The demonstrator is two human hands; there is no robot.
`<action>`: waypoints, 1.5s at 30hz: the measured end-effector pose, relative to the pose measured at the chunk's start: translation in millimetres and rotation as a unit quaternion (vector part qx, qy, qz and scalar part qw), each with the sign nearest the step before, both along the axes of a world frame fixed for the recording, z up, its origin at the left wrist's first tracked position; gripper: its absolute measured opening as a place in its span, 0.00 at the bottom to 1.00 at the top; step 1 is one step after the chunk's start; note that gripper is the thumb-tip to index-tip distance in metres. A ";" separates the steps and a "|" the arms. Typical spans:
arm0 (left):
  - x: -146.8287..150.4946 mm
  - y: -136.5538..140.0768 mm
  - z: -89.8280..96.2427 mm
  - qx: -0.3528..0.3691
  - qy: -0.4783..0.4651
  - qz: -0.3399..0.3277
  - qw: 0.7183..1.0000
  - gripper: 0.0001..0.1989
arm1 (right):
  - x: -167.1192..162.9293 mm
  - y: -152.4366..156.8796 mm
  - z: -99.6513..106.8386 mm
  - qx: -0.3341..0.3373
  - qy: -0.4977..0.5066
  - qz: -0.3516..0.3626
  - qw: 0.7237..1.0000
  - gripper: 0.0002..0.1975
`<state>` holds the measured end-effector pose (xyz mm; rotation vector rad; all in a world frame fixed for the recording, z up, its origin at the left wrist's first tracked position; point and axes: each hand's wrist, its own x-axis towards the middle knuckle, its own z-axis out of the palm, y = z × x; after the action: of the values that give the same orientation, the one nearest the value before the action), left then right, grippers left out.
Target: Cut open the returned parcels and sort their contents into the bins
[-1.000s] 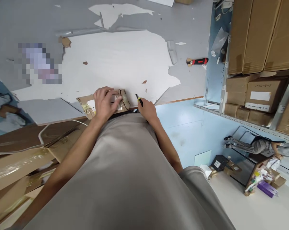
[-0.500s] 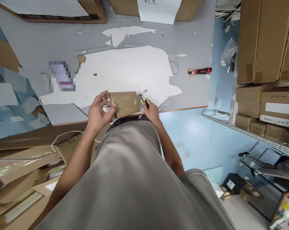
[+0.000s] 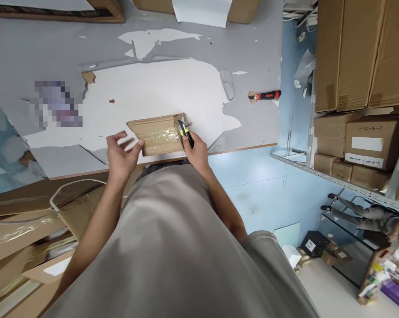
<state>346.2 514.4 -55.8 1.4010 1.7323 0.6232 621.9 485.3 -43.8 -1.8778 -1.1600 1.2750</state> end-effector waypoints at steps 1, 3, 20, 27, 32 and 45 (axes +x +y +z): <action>6.6 6.1 5.5 0.036 0.034 -0.042 0.998 0.36 | -0.5 -1.2 -0.5 0.002 -0.010 -0.011 1.000 0.32; 24.8 21.2 16.5 0.094 0.077 -0.166 0.979 0.37 | -1.7 -2.4 -0.8 -0.002 -0.022 -0.023 0.999 0.29; 99.6 21.0 20.0 0.081 0.092 -0.290 0.949 0.36 | -7.6 -3.4 48.9 -0.014 -0.218 0.096 0.971 0.21; 100.9 18.1 21.8 0.072 0.076 -0.294 0.950 0.37 | -15.4 4.1 68.6 -0.081 -0.259 0.125 0.954 0.23; 98.3 16.9 22.9 0.070 0.071 -0.309 0.946 0.37 | -25.3 10.8 73.7 -0.119 -0.260 0.119 0.951 0.23; 100.7 5.5 8.8 0.060 0.045 -0.327 0.942 0.36 | -44.0 7.3 30.5 -0.132 -0.230 0.031 0.964 0.14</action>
<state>447.0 519.9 -46.9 1.9811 1.1866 0.2966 577.8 492.7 -13.3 -2.4432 -1.3369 1.0973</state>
